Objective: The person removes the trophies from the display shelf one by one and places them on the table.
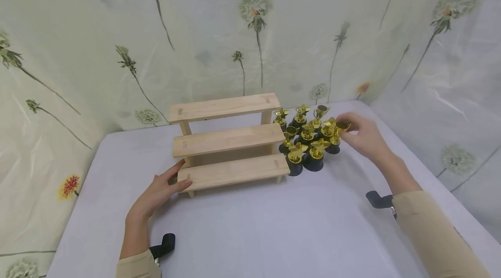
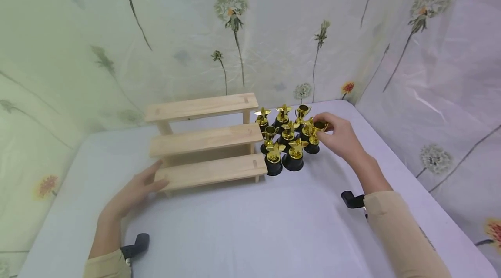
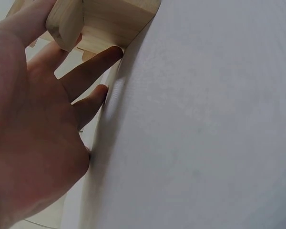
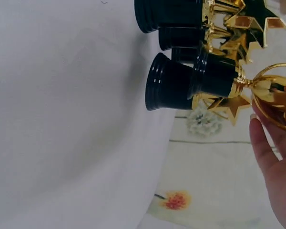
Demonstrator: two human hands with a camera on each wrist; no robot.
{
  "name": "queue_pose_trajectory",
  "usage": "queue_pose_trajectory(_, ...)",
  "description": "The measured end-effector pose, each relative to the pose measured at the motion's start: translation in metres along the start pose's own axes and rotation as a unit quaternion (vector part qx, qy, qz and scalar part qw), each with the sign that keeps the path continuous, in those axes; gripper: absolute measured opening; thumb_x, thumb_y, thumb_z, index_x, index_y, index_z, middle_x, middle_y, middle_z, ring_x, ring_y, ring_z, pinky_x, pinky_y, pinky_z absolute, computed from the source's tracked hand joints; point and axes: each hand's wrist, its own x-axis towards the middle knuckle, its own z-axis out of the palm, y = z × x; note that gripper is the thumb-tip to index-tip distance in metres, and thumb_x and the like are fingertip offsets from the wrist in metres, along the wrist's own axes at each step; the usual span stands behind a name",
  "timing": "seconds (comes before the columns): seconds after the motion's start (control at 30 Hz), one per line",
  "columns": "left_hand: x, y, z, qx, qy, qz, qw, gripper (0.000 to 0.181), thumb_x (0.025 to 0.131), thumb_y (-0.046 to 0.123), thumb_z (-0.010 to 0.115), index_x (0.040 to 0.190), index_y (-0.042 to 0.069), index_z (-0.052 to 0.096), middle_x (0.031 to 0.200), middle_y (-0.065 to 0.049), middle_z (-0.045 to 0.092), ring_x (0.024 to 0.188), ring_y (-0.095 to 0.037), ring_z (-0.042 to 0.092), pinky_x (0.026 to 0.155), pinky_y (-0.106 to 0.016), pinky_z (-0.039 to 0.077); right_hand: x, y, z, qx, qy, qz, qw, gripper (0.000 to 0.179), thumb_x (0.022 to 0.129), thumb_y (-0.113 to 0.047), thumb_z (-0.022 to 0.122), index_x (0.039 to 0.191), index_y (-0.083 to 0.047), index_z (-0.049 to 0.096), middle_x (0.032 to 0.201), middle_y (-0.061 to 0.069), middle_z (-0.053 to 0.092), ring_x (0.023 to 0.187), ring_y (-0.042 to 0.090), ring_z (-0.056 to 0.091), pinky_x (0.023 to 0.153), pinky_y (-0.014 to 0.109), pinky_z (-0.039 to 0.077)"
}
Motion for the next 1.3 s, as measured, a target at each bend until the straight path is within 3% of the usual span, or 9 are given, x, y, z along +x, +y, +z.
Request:
queue_pose_trajectory(0.13, 0.001, 0.0, -0.001, -0.004, -0.004, -0.008, 1.0, 0.086, 0.088, 0.063, 0.064, 0.158, 0.037, 0.022, 0.167, -0.006, 0.019, 0.151, -0.049, -0.015, 0.116, -0.075, -0.006, -0.005, 0.004, 0.003, 0.0, -0.018, 0.012, 0.9998, 0.037, 0.082, 0.004, 0.063, 0.118, -0.006, 0.066, 0.116, 0.011, 0.07, 0.097, 0.015, 0.06, 0.084, 0.027, 0.05)
queue_pose_trajectory(0.37, -0.001, 0.003, -0.001, -0.001, -0.005, -0.009, 0.9999, 0.087, 0.088, 0.063, 0.064, 0.159, 0.035, 0.021, 0.167, -0.006, 0.019, 0.151, -0.049, -0.015, 0.115, -0.075, -0.006, -0.015, 0.015, 0.01, 0.002, -0.029, 0.018, 0.9994, 0.036, 0.083, 0.003, 0.064, 0.117, -0.005, 0.065, 0.118, 0.016, 0.069, 0.098, 0.026, 0.063, 0.081, 0.025, 0.051)
queue_pose_trajectory(0.67, 0.001, 0.0, 0.0, -0.005, -0.007, -0.007, 0.9999, 0.086, 0.088, 0.062, 0.063, 0.158, 0.037, 0.021, 0.168, -0.005, 0.017, 0.149, -0.051, -0.017, 0.114, -0.077, -0.004, -0.021, 0.017, 0.018, -0.001, -0.041, 0.032, 0.9987, 0.038, 0.081, 0.004, 0.062, 0.118, -0.004, 0.063, 0.116, 0.016, 0.069, 0.098, 0.032, 0.064, 0.084, 0.045, 0.052)
queue_pose_trajectory(0.8, 0.001, 0.0, 0.0, -0.009, -0.005, -0.004, 0.9999, 0.086, 0.088, 0.061, 0.065, 0.158, 0.037, 0.021, 0.167, -0.005, 0.018, 0.15, -0.05, -0.017, 0.114, -0.077, -0.005, -0.021, 0.018, 0.021, -0.003, -0.043, 0.032, 0.9986, 0.039, 0.081, 0.004, 0.061, 0.119, -0.003, 0.063, 0.115, 0.017, 0.069, 0.1, 0.033, 0.064, 0.085, 0.048, 0.052)
queue_pose_trajectory(1.03, 0.0, 0.001, 0.001, -0.013, -0.012, -0.005, 0.9998, 0.085, 0.089, 0.061, 0.064, 0.158, 0.04, 0.019, 0.168, -0.005, 0.016, 0.149, -0.051, -0.016, 0.113, -0.078, 0.004, -0.024, 0.02, 0.025, 0.003, -0.031, 0.018, 0.9994, 0.039, 0.082, 0.005, 0.061, 0.12, -0.001, 0.061, 0.117, 0.02, 0.068, 0.099, 0.035, 0.065, 0.085, 0.055, 0.054)
queue_pose_trajectory(1.3, 0.0, 0.0, 0.001, -0.01, -0.009, -0.005, 0.9999, 0.086, 0.089, 0.061, 0.064, 0.158, 0.038, 0.02, 0.167, -0.006, 0.017, 0.151, -0.05, -0.014, 0.114, -0.077, -0.001, -0.027, 0.02, 0.028, -0.005, -0.027, 0.017, 0.9995, 0.043, 0.084, 0.002, 0.06, 0.127, 0.0, 0.059, 0.127, 0.022, 0.064, 0.104, 0.04, 0.064, 0.086, 0.058, 0.055)
